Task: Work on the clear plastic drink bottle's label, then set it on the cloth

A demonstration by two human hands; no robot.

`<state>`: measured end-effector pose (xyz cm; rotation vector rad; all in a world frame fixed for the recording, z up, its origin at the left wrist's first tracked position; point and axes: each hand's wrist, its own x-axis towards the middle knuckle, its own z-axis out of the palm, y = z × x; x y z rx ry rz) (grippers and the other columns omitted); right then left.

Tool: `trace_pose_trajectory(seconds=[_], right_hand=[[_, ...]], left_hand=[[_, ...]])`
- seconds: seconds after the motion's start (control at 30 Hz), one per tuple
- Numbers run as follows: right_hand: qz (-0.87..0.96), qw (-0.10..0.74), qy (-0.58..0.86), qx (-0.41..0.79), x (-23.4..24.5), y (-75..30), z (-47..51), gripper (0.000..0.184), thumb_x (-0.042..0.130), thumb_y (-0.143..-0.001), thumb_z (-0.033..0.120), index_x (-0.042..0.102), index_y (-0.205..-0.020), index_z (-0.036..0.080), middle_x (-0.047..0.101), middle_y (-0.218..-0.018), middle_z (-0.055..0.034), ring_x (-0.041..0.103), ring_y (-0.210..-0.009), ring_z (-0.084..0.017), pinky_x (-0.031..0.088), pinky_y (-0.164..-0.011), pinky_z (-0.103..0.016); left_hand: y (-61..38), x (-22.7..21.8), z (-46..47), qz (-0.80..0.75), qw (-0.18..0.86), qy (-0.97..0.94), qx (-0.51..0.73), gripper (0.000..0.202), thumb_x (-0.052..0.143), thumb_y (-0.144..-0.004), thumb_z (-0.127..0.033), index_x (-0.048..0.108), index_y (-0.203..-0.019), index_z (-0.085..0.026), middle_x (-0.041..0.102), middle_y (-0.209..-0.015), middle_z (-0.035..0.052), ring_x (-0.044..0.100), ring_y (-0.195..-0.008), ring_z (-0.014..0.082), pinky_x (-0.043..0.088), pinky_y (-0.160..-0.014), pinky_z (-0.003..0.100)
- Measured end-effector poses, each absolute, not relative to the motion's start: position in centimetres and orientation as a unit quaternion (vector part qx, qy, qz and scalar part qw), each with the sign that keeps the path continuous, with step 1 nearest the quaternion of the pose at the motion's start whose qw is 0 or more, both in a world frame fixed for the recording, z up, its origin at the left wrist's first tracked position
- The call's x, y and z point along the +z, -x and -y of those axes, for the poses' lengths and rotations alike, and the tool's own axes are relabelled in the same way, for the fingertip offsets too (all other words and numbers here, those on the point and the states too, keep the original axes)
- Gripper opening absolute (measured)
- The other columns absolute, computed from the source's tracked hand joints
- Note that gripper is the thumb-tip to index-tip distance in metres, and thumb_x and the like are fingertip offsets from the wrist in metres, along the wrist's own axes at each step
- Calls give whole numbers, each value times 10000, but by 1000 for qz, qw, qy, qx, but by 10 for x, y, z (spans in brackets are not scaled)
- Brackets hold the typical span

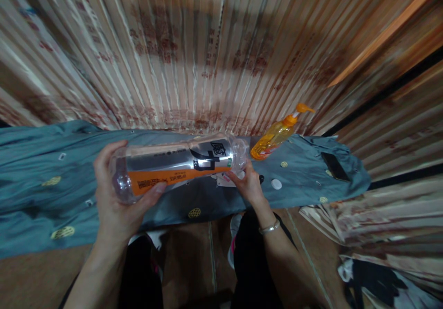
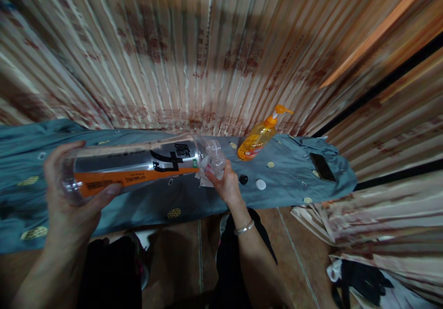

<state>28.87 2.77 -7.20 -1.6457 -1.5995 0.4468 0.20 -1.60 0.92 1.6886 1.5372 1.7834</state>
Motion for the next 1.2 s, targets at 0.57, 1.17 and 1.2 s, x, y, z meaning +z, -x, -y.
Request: trace_pose_trajectory(seconds=[0.57,1.17,1.2], right_hand=[[631,394,643,182,-73,-290,-29,523,714,-751,438,557,-1179,183,761,-985,-106,714,-885,-278,552,-745,-368],[625,403,642,187,-72,-289,-28,555,667,-755,569,570,-1139,182,757,-935,-106,711,-846,-281,537,-704,-374],[625,403,642,185,-72,-289,-28,552,666,-758,569,570,-1141,184,758,-934,-105,713,-842,-281,538,-702,-373]], left_hand=[[0,11,15,-505,104,-591,620,953,888,-462,-388,511,-1334,-325,561,-1190,15,550,-1049,201,421,-917,359],[1,7,14,-515,114,-584,617,940,878,-468,-413,508,-1329,-328,556,-1224,38,554,-1114,263,420,-998,479],[1,7,14,-515,116,-583,618,940,877,-467,-413,508,-1328,-329,556,-1227,39,552,-1121,268,417,-1001,484]])
